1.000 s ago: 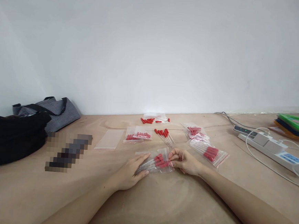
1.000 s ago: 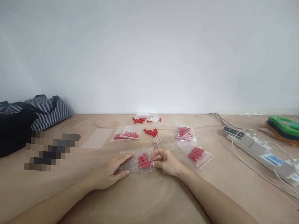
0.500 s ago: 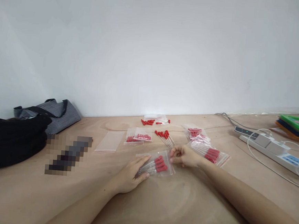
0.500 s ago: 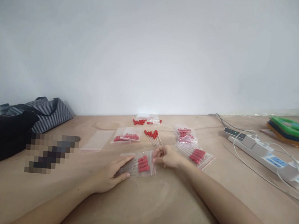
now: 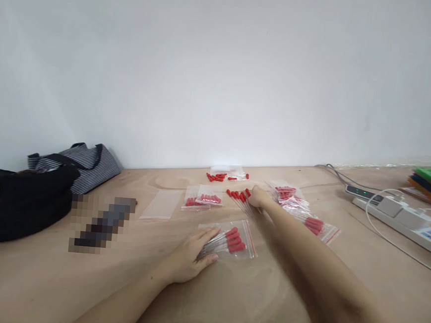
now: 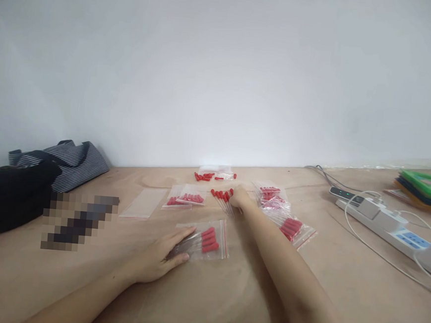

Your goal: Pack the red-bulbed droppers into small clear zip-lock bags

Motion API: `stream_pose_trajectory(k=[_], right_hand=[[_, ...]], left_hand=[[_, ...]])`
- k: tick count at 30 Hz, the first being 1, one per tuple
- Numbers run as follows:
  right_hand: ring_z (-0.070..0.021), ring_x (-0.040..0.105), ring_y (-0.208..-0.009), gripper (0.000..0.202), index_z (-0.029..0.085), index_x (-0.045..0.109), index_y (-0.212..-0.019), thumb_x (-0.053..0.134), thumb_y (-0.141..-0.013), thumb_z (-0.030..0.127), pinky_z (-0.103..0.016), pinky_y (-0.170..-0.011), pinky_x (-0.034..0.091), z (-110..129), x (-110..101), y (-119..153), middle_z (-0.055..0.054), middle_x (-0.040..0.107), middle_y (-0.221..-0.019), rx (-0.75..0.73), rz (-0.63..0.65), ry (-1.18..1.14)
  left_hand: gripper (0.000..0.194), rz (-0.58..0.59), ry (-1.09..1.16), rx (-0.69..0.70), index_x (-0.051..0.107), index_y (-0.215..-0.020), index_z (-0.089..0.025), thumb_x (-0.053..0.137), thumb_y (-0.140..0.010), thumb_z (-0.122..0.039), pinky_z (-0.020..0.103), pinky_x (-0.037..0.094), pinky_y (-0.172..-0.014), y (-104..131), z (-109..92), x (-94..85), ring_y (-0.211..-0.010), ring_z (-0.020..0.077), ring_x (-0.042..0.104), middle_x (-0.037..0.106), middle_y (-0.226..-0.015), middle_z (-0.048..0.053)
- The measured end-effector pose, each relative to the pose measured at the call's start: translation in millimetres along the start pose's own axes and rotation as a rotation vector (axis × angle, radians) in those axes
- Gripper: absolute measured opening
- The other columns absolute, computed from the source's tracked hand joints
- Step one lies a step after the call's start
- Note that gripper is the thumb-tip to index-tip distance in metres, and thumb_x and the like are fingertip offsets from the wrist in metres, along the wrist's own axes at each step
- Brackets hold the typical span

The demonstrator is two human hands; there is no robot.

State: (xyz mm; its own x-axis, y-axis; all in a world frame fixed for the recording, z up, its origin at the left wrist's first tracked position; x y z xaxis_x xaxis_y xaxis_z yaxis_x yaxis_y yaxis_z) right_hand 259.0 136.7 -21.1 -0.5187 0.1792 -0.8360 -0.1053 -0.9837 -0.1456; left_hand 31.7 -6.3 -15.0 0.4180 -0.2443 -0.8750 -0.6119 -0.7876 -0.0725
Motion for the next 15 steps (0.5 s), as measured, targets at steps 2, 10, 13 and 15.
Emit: stream_pose_trajectory(k=[2, 10, 13, 15], right_hand=[[-0.0238, 0.059, -0.071, 0.032, 0.008, 0.052, -0.095, 0.052, -0.065, 0.019, -0.029, -0.059, 0.042, -5, -9, 4, -0.016, 0.061, -0.075, 0.006, -0.015, -0.013], [-0.0118, 0.049, -0.044, 0.056, 0.018, 0.017, -0.119, 0.041, -0.069, 0.022, -0.026, -0.045, 0.043, -37, -25, 76, 0.006, 0.047, -0.06, -0.014, -0.18, -0.776], [-0.0128, 0.053, -0.049, 0.044, 0.022, 0.023, -0.107, 0.046, -0.069, 0.025, -0.028, -0.049, 0.048, -36, -10, 100, 0.006, 0.045, -0.062, 0.075, -0.171, -0.959], [-0.0141, 0.055, -0.052, 0.038, 0.024, 0.024, -0.1, 0.047, -0.07, 0.026, -0.031, -0.053, 0.051, -31, -1, 107, 0.004, 0.045, -0.065, 0.109, -0.165, -1.033]], left_hand=[[0.05, -0.001, -0.009, -0.005, 0.031, -0.128, -0.02, 0.045, -0.081, -0.031, 0.037, 0.029, -0.097, 0, 0, 0.0, -0.118, 0.0217, 0.035, 0.037, -0.131, 0.006], [0.051, 0.013, -0.018, 0.003, 0.028, -0.13, -0.022, 0.044, -0.082, -0.033, 0.037, 0.029, -0.097, -1, 5, 2.0, -0.118, 0.0218, 0.034, 0.035, -0.132, 0.005], [0.051, 0.015, -0.012, 0.007, 0.026, -0.13, -0.022, 0.043, -0.083, -0.034, 0.037, 0.028, -0.098, -1, 6, 2.7, -0.119, 0.0216, 0.033, 0.033, -0.134, 0.005], [0.052, 0.02, -0.011, 0.007, 0.026, -0.131, -0.022, 0.043, -0.083, -0.034, 0.037, 0.028, -0.098, -1, 6, 2.5, -0.12, 0.0214, 0.032, 0.033, -0.134, 0.005]])
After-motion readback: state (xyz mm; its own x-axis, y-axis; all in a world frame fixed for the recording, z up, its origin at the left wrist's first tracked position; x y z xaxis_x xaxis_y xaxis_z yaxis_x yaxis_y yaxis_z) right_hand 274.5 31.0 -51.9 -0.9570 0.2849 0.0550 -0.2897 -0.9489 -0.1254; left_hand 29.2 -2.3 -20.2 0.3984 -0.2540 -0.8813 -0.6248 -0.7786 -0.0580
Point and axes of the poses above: each hand's wrist, its own y-axis away from the middle knuckle, its own x-axis out of the palm, z = x × y, the point moved 2 cm from there along -y, towards the middle knuckle
